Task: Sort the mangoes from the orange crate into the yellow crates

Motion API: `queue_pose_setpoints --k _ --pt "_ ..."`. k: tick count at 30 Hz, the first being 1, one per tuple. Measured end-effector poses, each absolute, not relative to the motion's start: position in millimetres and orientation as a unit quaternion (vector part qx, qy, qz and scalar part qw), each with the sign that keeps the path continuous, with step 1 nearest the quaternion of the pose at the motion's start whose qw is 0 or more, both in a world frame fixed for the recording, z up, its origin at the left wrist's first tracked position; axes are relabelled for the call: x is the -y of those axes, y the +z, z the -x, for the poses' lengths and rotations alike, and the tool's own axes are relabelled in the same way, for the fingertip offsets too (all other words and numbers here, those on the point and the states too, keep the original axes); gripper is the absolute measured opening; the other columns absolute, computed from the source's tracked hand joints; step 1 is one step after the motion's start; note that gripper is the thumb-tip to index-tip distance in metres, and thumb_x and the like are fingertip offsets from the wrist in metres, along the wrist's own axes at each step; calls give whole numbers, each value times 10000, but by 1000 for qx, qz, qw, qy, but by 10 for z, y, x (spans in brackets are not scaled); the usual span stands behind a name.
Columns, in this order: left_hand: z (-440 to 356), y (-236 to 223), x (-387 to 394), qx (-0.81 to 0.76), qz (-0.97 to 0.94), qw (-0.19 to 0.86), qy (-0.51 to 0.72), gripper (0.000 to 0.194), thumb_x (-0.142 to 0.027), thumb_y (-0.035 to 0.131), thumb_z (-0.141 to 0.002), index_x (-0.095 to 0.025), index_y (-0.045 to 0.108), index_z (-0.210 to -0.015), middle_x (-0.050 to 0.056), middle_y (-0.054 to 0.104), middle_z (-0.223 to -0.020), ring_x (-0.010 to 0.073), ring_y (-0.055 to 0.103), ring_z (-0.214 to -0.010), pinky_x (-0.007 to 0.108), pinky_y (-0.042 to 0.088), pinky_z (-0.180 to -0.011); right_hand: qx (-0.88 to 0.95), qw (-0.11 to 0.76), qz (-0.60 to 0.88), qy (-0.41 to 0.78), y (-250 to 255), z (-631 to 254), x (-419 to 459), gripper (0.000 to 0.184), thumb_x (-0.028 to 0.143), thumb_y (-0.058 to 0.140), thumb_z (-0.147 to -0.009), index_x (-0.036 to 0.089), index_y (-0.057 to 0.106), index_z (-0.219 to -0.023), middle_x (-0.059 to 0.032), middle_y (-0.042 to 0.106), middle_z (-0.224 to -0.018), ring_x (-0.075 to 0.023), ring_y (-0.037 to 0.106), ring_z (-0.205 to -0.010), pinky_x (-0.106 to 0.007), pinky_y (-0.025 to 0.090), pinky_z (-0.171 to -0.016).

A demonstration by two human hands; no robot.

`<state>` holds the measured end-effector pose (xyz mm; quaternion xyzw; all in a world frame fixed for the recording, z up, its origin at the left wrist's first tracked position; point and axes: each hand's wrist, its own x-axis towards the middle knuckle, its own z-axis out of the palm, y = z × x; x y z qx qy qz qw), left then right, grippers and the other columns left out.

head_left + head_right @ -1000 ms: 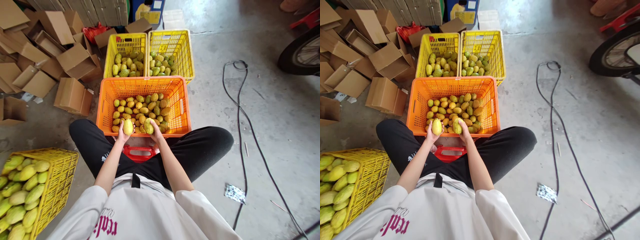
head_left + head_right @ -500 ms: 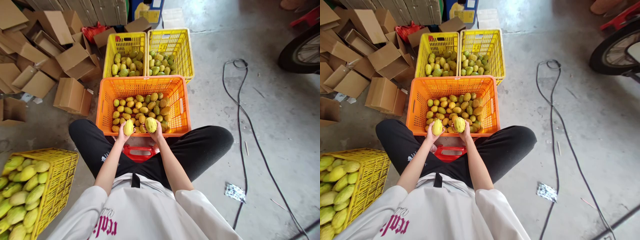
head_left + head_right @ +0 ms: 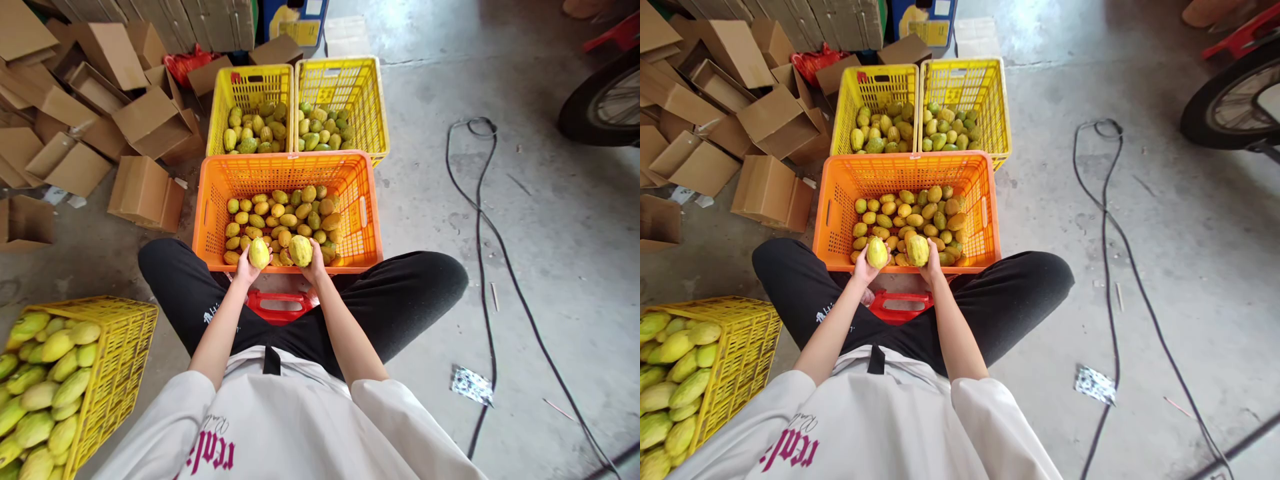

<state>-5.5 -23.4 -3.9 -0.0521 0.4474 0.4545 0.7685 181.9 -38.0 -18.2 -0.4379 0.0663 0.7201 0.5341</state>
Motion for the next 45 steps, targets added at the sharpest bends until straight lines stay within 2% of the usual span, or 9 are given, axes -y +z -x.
queue_pose_setpoints --k 6,9,12,18,21,25,30,35,45 --pt "74 -51 221 -453 20 771 447 383 -515 563 -958 -194 689 -1126 65 728 -827 218 727 -788 334 595 -713 15 564 432 704 -211 -1796 442 271 414 798 -815 240 635 -944 4 766 -832 -191 762 -767 -348 667 -768" --pt "68 -59 230 -467 8 760 452 264 -420 670 -904 -193 680 -1038 47 716 -834 195 721 -786 309 587 -742 35 568 432 699 -199 -1786 467 335 348 850 -754 244 636 -990 17 771 -860 -180 752 -785 -350 660 -800" --pt "49 -68 249 -475 0 750 460 215 -311 713 -851 -185 669 -1020 40 716 -854 193 728 -833 327 589 -823 21 542 429 722 -179 -1795 467 267 415 778 -801 237 657 -960 -21 777 -839 -230 762 -825 -393 664 -791" --pt "22 -65 253 -487 34 723 489 136 -265 585 -913 -197 668 -996 20 714 -808 151 700 -741 315 606 -795 -10 536 432 725 -166 -1816 426 280 500 596 -881 236 683 -914 -53 783 -823 -234 759 -786 -353 663 -689" --pt "22 -53 241 -496 47 713 494 219 -333 504 -967 -189 667 -983 37 701 -752 154 683 -688 279 597 -687 -15 541 443 714 -185 -1809 414 240 481 629 -869 244 665 -887 -38 775 -790 -209 742 -704 -309 648 -630" --pt "28 -62 228 -479 45 729 486 309 -377 447 -988 -173 675 -1035 70 721 -802 179 705 -757 293 598 -700 -22 542 453 707 -194 -1799 412 201 439 625 -868 243 666 -875 -32 783 -792 -199 743 -695 -287 644 -608" --pt "50 -119 228 -475 40 741 472 314 -352 502 -945 -204 698 -1141 83 745 -908 226 734 -943 329 591 -805 -17 551 424 719 -200 -1802 417 248 467 650 -847 230 681 -911 -54 796 -848 -244 777 -777 -361 676 -724" --pt "58 -123 235 -468 33 745 475 365 -304 542 -938 -217 666 -1270 96 765 -1044 245 732 -1036 380 582 -904 -32 561 431 706 -274 -1816 413 303 485 664 -818 214 701 -949 -66 800 -849 -271 778 -800 -384 677 -705" --pt "50 -77 214 -464 22 750 471 351 -348 546 -956 -201 676 -1246 78 766 -960 220 742 -888 365 597 -843 -62 566 461 681 -259 -1772 392 262 456 616 -869 214 699 -923 -76 800 -858 -275 776 -837 -385 676 -716"
